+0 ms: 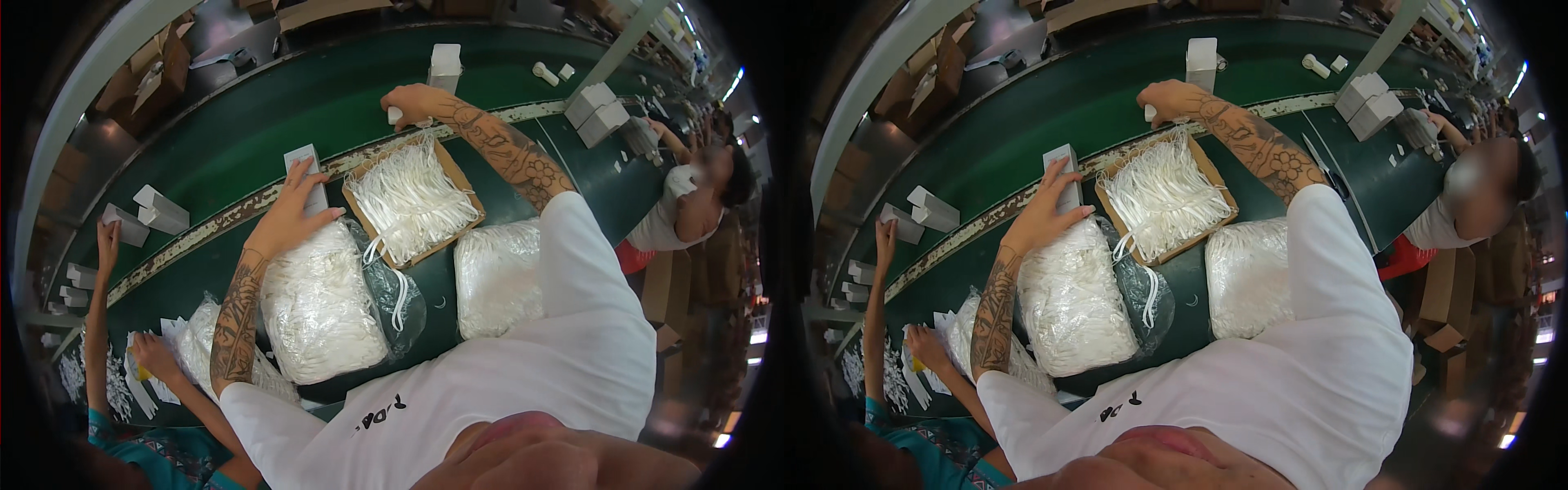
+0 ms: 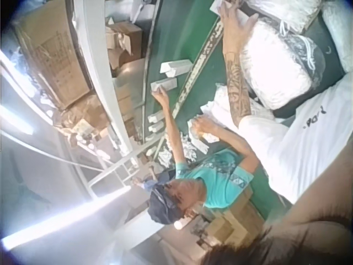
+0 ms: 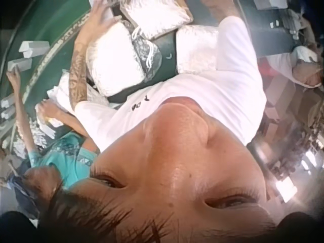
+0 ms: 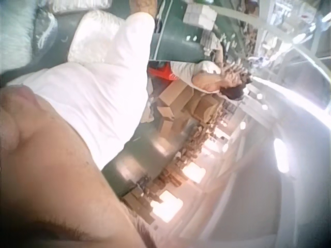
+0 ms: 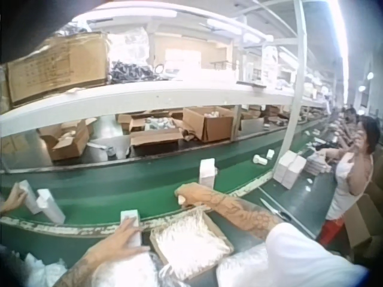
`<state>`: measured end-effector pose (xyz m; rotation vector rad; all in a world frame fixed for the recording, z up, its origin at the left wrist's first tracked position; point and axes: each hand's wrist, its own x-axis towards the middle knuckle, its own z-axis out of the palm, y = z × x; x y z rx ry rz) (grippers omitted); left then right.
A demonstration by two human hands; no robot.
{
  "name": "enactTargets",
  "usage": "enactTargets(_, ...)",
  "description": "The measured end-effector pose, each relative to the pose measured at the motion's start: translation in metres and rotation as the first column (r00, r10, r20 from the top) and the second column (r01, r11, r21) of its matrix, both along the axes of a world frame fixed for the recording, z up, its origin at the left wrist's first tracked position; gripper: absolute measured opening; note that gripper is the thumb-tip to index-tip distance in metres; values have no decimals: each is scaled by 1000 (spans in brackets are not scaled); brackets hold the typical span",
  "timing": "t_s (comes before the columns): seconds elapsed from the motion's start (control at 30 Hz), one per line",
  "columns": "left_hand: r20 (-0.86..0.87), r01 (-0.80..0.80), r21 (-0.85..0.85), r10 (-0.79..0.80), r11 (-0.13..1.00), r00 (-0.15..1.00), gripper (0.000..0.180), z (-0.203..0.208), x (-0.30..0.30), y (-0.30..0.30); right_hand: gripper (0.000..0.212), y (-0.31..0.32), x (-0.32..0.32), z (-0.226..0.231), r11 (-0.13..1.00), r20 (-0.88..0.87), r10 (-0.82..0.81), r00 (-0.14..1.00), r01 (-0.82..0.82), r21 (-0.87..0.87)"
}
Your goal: Assembling and packaging handheld fans on a production line.
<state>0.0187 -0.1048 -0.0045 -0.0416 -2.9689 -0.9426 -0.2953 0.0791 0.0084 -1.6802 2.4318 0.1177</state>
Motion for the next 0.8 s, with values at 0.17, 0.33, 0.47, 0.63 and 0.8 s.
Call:
enactTargets(0.17,-96,-87,-11,85,996,992,58,5,-4,-7,45,22,11,45,748,281,24,959,170,-642)
enactTargets(0.33,-290,-90,-22,80,996,954,36,35,-34,-42,44,67,-7,83,395,-19,-205,979,65,-916)
enactTargets(0.47,-174,-125,31,128,992,976,33,64,-80,-92,47,62,-28,54,443,-213,-379,901,-25,-896)
enactTargets(0.63,-248,-207,18,205,978,947,35,42,-103,-127,46,50,-23,33,487,-176,-421,890,59,-871)
enactTargets(0.8,-688,-386,-115,207,915,696,41,41,-83,-87,38,74,2,57,306,168,-243,955,240,-921)
